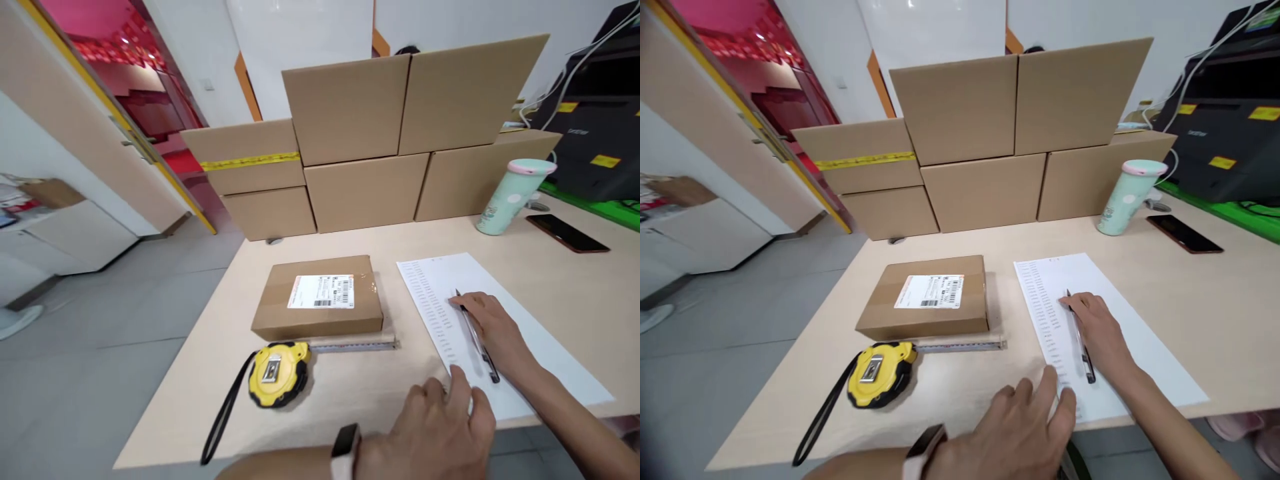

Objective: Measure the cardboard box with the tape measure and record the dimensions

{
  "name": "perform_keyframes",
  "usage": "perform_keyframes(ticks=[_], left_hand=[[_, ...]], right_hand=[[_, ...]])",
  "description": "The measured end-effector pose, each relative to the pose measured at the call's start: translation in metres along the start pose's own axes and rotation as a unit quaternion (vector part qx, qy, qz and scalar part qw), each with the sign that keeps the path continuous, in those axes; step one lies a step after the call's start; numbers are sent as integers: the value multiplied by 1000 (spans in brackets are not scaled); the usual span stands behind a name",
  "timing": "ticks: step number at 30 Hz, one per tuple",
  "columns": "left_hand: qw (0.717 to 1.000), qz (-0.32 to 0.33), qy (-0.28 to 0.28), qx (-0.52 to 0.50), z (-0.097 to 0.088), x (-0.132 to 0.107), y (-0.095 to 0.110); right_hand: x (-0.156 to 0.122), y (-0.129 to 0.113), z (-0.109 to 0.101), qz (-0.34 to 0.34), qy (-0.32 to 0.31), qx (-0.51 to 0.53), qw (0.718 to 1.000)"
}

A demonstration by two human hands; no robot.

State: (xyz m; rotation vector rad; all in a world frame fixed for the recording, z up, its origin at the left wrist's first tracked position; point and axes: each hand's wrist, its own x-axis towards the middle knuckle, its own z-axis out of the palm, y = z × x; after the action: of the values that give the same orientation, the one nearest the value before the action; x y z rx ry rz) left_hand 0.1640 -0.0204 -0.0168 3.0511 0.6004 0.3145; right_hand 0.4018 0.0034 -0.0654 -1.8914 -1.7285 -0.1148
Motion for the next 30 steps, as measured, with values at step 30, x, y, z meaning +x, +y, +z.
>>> perform_keyframes(ticks=[30], left_hand=[[858,-377,165,-307,-36,-184,-134]], right_hand=[[-4,-118,11,-62,-205,260,941]])
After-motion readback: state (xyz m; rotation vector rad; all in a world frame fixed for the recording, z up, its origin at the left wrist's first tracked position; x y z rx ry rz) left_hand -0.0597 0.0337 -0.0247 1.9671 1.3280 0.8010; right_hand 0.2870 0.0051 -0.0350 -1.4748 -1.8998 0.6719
